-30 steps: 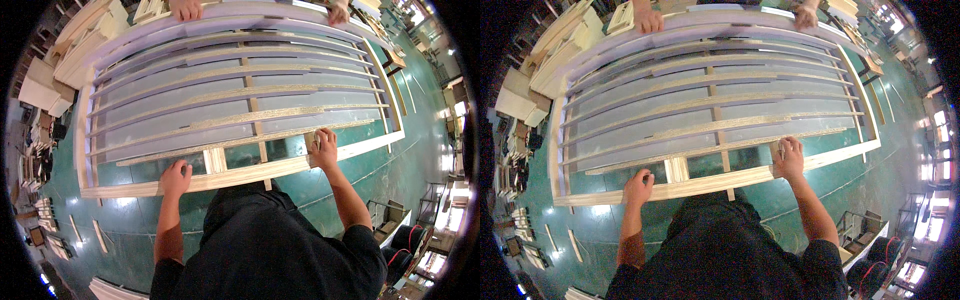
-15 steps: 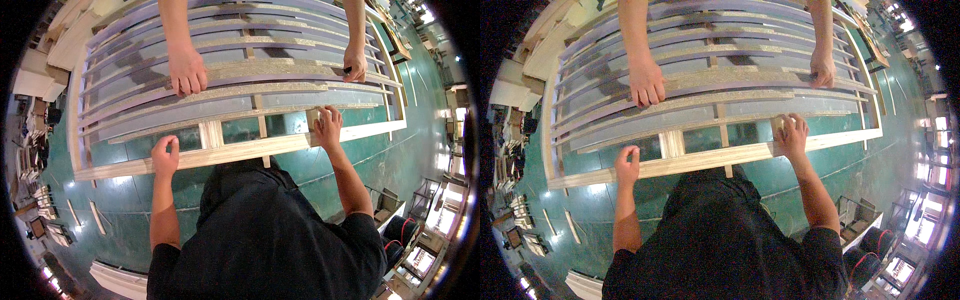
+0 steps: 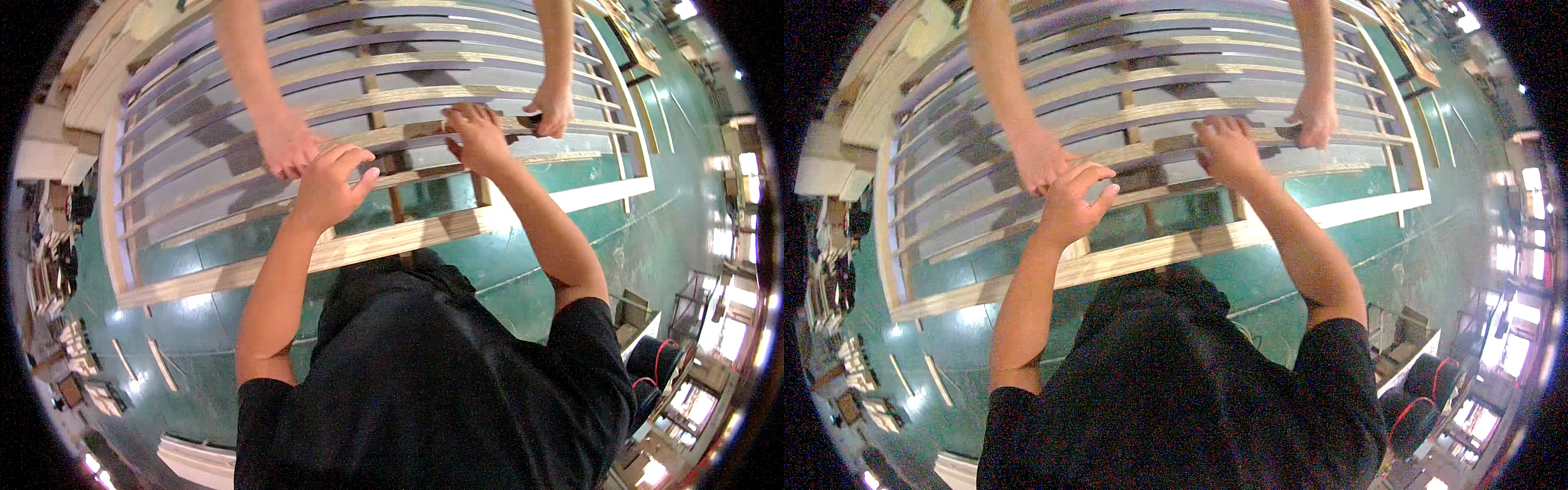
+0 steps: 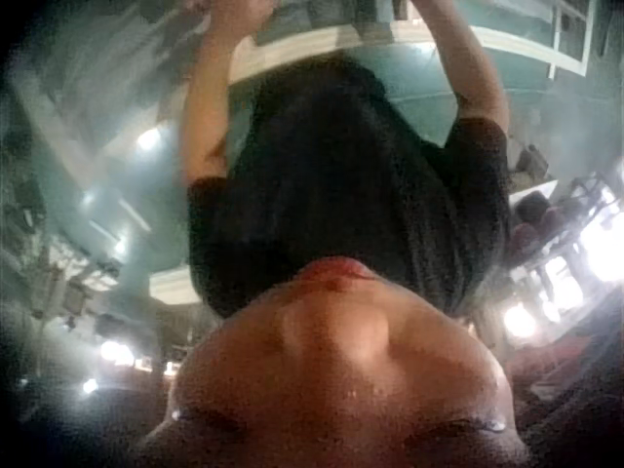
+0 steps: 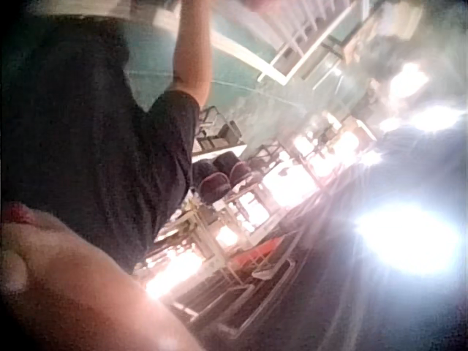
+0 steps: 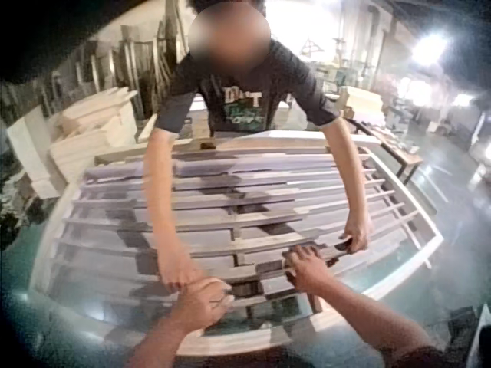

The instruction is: The person assembles a wooden slatted frame by positioning curved wooden pieces and securing them with a pneumatic nail gun. They repeatedly align the slats and drive nails into the joints to fasten the structure.

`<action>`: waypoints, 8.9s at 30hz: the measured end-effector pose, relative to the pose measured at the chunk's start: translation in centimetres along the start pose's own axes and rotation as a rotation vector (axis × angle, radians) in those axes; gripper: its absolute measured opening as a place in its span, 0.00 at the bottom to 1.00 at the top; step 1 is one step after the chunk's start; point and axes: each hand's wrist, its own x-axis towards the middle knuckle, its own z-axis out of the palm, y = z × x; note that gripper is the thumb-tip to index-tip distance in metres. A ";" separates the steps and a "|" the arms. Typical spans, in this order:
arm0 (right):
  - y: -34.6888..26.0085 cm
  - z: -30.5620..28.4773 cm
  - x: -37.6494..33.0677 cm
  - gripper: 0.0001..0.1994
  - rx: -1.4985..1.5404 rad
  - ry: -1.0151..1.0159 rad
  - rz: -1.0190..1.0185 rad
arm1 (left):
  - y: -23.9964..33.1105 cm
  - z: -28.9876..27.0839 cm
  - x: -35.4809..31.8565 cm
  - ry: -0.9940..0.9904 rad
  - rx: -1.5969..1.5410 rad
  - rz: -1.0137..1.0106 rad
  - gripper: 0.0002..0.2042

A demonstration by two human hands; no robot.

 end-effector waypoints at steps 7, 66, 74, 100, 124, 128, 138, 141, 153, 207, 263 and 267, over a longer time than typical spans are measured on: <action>0.0 1.4 0.5 0.25 0.091 -0.038 -0.033 | 0.3 4.1 2.2 -0.193 -0.020 -0.160 0.12; 2.6 4.2 0.0 0.28 0.103 -0.016 -0.101 | -17.3 -8.5 -7.7 -0.423 0.674 -0.533 0.11; 4.2 4.7 -0.4 0.30 0.140 -0.081 -0.078 | -22.3 -18.9 -15.0 -0.377 0.793 -0.672 0.08; 2.1 2.8 1.0 0.21 0.185 -0.021 -0.179 | -22.7 -20.3 -16.0 -0.288 0.777 -0.572 0.13; 4.0 1.4 0.9 0.24 -0.082 -0.275 0.016 | -17.0 -6.0 -4.6 -0.443 0.565 -0.399 0.28; 4.1 0.9 1.2 0.21 -0.084 -0.313 -0.020 | -15.7 -6.1 -3.9 -0.470 0.603 -0.443 0.27; 5.2 2.9 0.6 0.22 -0.102 -0.238 -0.058 | -15.2 -5.5 -2.5 -0.566 0.629 -0.508 0.29; 5.0 2.9 1.0 0.23 -0.107 -0.260 -0.064 | -17.5 -5.8 -4.6 -0.429 0.639 -0.342 0.29; 5.3 2.9 0.8 0.18 -0.061 -0.242 -0.043 | -16.5 -5.6 -4.2 -0.475 0.639 -0.382 0.27; -0.2 3.1 8.7 0.35 -0.141 -0.241 0.070 | -25.2 -12.2 -1.5 -0.254 0.703 -0.573 0.14; 3.1 2.7 11.8 0.22 0.015 -0.017 -0.172 | -16.8 -0.9 8.2 -0.386 0.602 -0.308 0.21; 3.1 2.5 14.0 0.29 -0.021 0.137 -0.148 | -15.8 -0.7 9.6 -0.257 0.502 -0.202 0.30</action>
